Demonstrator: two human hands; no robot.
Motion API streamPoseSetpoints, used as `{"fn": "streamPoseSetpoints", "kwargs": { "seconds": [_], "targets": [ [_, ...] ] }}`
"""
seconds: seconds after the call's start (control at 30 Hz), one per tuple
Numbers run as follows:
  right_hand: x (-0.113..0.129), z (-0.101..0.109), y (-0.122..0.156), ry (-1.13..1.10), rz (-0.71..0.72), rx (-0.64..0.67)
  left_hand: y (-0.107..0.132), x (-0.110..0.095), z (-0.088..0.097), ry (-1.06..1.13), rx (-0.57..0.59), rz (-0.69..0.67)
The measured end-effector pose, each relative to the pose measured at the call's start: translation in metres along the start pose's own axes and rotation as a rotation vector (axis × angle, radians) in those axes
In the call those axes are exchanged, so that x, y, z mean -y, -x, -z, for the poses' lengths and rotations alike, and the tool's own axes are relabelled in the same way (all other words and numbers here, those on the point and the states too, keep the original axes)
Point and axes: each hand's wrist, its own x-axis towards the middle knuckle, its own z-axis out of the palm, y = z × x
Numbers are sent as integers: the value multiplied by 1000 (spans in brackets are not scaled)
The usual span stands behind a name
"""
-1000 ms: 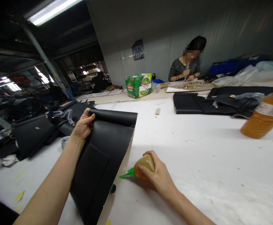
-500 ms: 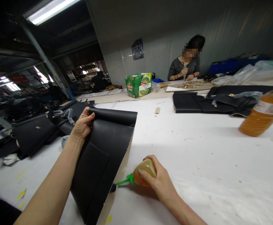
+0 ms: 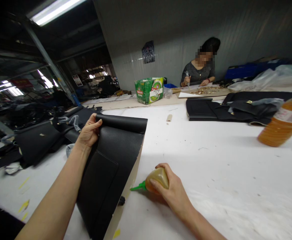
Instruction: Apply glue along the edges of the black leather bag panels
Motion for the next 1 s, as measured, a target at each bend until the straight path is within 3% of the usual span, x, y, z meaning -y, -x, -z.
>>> {"fn": "streamPoseSetpoints", "kwargs": {
  "seconds": [0.2, 0.33, 0.5, 0.67, 0.83, 1.0],
  "targets": [
    [1, -2, 1, -87, -4, 93, -2, 1, 4, -2, 5, 1],
    [-1, -4, -1, -27, -11, -17, -3, 2, 5, -2, 10, 0],
    [-1, -9, 1, -125, -10, 85, -4, 2, 6, -4, 10, -9],
    [1, -6, 2, -29, -39, -20, -4, 1, 6, -12, 8, -6],
    [2, -4, 0, -88, -4, 113, -6, -1, 7, -16, 8, -5],
    [-5, 3, -11, 34, -12, -79, -6, -3, 7, -20, 3, 5]
  ]
}}
